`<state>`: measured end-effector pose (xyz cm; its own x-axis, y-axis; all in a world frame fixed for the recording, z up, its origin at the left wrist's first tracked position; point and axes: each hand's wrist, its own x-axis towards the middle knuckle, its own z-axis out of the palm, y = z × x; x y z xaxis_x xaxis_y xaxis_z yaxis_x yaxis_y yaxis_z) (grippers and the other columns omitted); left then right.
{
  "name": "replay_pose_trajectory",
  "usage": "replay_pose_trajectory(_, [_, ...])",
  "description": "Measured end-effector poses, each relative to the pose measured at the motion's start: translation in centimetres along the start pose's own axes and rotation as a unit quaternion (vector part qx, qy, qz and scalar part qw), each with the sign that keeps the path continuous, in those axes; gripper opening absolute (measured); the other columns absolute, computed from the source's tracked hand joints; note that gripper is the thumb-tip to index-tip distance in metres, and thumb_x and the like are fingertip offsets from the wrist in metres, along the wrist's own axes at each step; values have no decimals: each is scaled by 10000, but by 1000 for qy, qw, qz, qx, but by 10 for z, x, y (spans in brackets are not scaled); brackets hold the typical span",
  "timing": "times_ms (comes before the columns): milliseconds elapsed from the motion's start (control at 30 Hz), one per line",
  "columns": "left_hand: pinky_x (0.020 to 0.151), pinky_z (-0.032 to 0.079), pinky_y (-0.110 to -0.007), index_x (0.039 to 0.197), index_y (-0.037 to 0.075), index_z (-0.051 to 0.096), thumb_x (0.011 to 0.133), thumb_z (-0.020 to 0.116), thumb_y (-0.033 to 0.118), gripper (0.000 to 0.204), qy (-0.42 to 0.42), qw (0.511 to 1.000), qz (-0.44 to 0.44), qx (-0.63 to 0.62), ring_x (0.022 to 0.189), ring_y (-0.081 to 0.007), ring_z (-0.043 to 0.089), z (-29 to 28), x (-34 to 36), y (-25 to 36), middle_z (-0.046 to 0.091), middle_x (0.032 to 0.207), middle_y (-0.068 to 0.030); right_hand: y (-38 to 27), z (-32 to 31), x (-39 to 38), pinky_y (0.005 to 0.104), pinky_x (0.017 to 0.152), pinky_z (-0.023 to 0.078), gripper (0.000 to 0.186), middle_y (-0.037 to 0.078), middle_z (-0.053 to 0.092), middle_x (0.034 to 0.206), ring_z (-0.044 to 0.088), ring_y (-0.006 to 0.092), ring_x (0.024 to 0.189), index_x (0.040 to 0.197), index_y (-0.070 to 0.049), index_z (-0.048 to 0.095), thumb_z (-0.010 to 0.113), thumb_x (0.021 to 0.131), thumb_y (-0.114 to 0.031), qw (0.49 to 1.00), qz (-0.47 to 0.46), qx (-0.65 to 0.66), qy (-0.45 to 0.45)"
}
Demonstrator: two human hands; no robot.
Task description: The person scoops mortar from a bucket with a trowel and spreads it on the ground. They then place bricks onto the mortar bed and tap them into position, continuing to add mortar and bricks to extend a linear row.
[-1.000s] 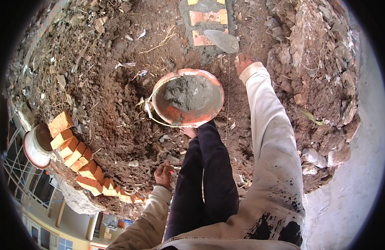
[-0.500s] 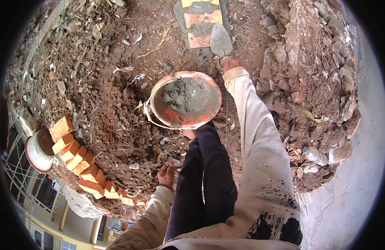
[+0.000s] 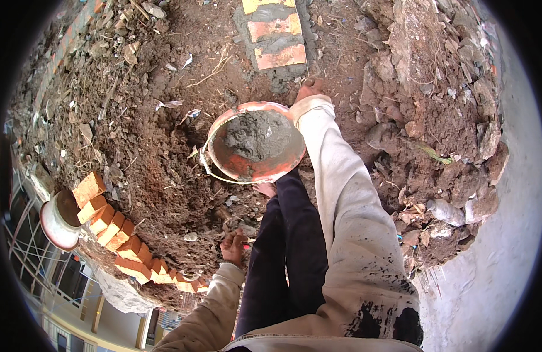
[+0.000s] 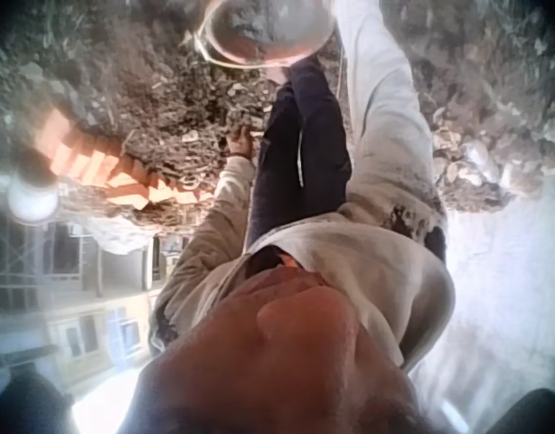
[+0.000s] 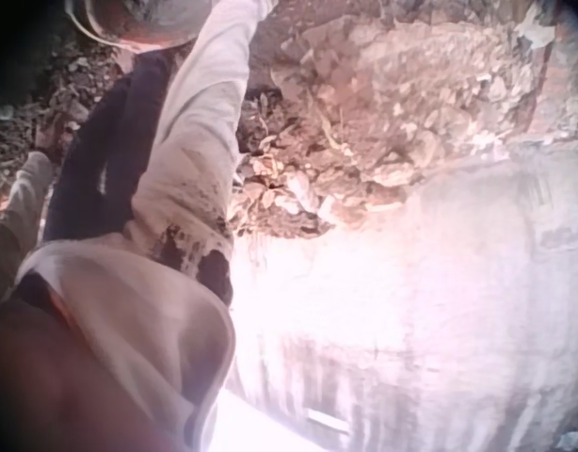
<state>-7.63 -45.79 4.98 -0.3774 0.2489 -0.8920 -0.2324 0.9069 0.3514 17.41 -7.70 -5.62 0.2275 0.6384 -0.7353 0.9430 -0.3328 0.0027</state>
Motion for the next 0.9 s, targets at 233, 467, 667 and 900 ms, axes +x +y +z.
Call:
replay_pose_trajectory(233, [515, 408, -216, 975, 23, 673, 874, 618, 185, 199, 14, 999, 4, 52, 551, -54, 512, 9, -5, 14, 670, 757, -38, 28, 14, -17, 450, 846, 524, 515, 298, 406, 1309, 608, 446, 1001, 1247, 32, 465, 637, 805, -167, 998, -18, 54, -9])
replay_pose_trajectory(467, [513, 394, -205, 991, 20, 670, 878, 602, 165, 196, 7, 999, 3, 53, 549, -49, 500, 3, 0, 14, 677, 771, -42, 46, 47, 31, 505, 806, 485, 319, 254, 638, 962, 607, 441, 931, 1097, -22, 563, 553, 872, -249, 950, -58, 270, 148])
replay_pose_trajectory(667, [603, 422, -217, 962, 7, 672, 876, 604, 170, 197, 5, 998, -28, 48, 626, -75, 541, 6, -1, 27, 674, 785, -39, 90, 72, 13, 507, 837, 484, 353, 232, 633, 1062, 591, 447, 988, 1216, -106, 541, 535, 901, -266, 963, -159, 201, 89])
replay_pose_trajectory(900, [470, 356, -197, 965, 57, 666, 895, 619, 204, 170, -8, 998, 40, 54, 524, -32, 468, 13, 33, 34, 645, 738, 3, 103, 60, 18, 485, 849, 484, 383, 199, 646, 1064, 606, 428, 985, 1259, -116, 529, 492, 932, -311, 957, -213, 169, 101])
